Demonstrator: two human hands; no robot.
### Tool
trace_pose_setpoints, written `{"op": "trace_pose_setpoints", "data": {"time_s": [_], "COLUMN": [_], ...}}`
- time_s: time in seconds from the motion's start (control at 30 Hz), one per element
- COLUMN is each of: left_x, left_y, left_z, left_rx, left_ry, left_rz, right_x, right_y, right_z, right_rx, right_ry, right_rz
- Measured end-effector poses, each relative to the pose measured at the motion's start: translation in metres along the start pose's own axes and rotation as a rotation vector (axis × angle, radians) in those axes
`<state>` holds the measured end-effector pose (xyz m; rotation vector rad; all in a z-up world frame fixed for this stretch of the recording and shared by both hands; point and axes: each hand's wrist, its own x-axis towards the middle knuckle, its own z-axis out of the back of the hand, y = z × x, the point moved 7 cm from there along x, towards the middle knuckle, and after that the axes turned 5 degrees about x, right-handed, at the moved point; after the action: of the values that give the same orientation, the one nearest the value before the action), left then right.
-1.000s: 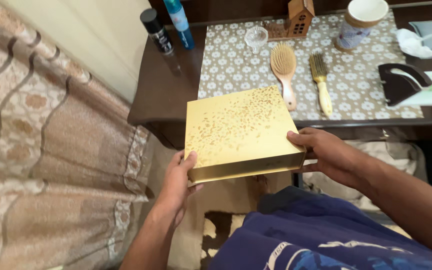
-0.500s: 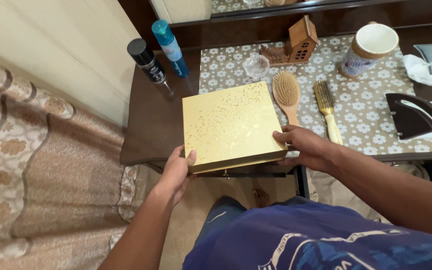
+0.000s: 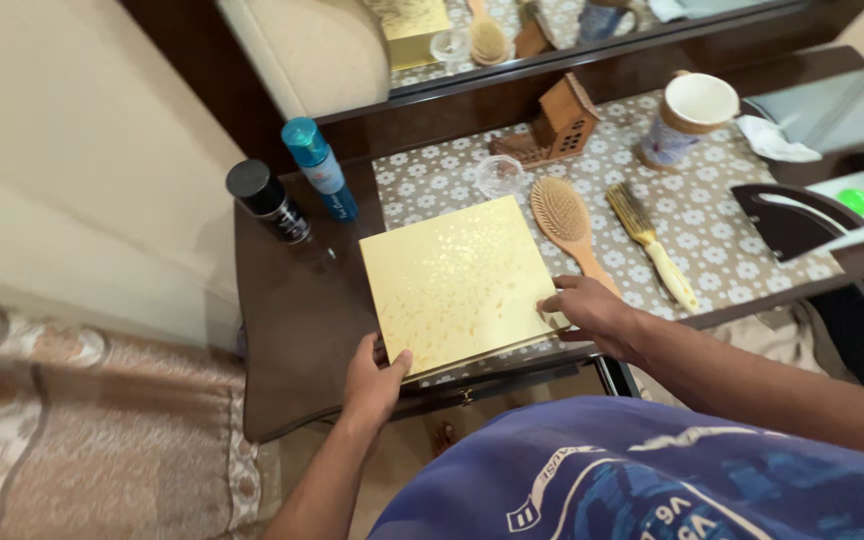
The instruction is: The person removes a framed item and a box from a dresser drawer, then wipes the interior of the drawer with a cloth. The person places the items on the dresser top and continues cleaning the drawer surface.
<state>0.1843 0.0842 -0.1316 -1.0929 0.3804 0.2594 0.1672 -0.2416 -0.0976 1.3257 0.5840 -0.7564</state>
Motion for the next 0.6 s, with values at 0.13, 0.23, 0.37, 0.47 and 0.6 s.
{"op": "trace_pose_setpoints", "data": {"time_s": [0.13, 0.23, 0.37, 0.47, 0.6], "left_x": [-0.02, -0.045, -0.073, -0.085, -0.105], "left_y": [-0.016, -0.039, -0.08, -0.096, -0.118], "left_z": [0.013, 0.03, 0.034, 0.02, -0.014], "left_rx": [0.085, 0.391, 0.409, 0.362, 0.28], "left_ry": [-0.06, -0.154, -0.125, 0.039, 0.268], "left_rz": [-0.022, -0.053, -0.341, -0.425, -0.591], "right_x": [-0.016, -0.038, -0.082, -0.118, -0.163], "right_y": [-0.01, -0.028, -0.058, -0.078, -0.103], "right_z": [-0.001, 0.001, 0.006, 0.013, 0.021], "right_rx": [0.049, 0.12, 0.311, 0.354, 0.408], "right_ry": [-0.086, -0.129, -0.11, -0.134, -0.22], "right_rz": [0.032, 0.04, 0.012, -0.005, -0.019]}}
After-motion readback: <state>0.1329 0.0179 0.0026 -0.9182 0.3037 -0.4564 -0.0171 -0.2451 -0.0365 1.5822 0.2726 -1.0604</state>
